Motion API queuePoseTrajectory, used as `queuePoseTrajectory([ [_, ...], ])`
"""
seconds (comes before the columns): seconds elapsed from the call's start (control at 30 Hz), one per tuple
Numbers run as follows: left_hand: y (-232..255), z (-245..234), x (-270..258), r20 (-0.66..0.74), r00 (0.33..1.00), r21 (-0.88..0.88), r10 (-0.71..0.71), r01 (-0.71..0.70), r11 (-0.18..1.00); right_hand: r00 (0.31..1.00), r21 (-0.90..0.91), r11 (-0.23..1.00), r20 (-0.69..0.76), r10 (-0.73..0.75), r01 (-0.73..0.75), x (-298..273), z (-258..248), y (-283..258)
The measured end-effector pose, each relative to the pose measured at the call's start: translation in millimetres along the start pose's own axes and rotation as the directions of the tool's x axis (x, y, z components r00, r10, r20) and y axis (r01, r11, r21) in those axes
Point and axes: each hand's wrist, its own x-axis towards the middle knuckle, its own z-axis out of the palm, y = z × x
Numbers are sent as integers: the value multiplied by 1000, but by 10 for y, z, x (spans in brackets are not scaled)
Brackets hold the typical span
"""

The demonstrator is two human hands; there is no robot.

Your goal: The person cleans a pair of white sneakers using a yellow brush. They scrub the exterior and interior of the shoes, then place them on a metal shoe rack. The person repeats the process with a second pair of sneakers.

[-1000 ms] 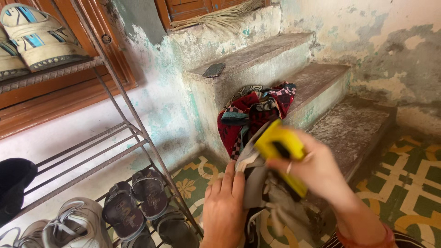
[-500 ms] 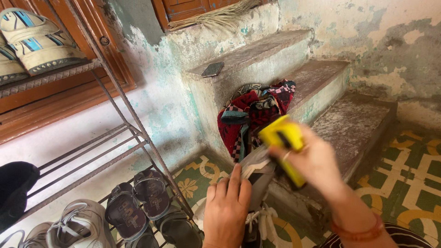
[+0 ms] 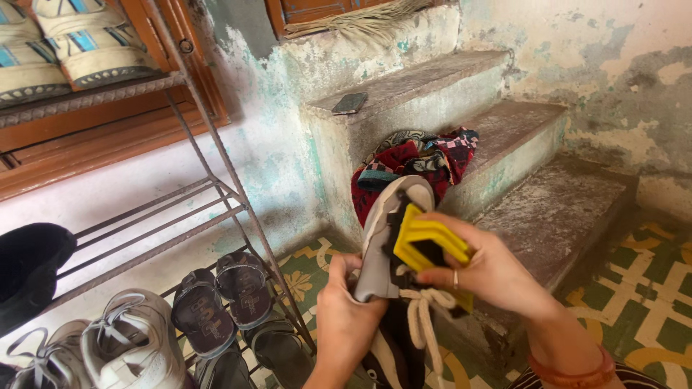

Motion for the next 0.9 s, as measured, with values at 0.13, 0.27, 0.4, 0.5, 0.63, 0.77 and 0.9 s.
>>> queuePoseTrajectory([
  [0.13, -28, -43, 44, 30, 1000, -203, -2, 8, 979, 950, 86, 993, -309, -51, 82, 40, 112, -50],
  [0.27, -27, -193, 138, -47, 997, -403, 59, -73, 912, 967, 277, 957, -253, -13, 85, -40, 380, -122],
  [0.4, 85, -556, 180, -149, 988, -553, 38, -115, 825, 988, 365, 928, -100, 115, -71, -228, 577, -255],
  [0.5, 204, -1015, 114, -133, 991, -620, -32, -58, 783, 988, 434, 893, -141, -65, 120, -349, 793, -425],
  [0.63, 224, -1721, 2, 11, 1000, -695, -28, 28, 718, 929, 413, 833, -133, -345, 368, -586, 1317, -646],
  [0.77, -26, -2316, -86, -121, 993, -580, -1, -70, 811, 960, 200, 943, -145, -239, 265, -730, 1890, -890],
  [0.9, -241, -2467, 12, -340, 922, -672, -184, -101, 734, 830, -23, 838, -129, -543, 545, -639, 2229, -1259],
])
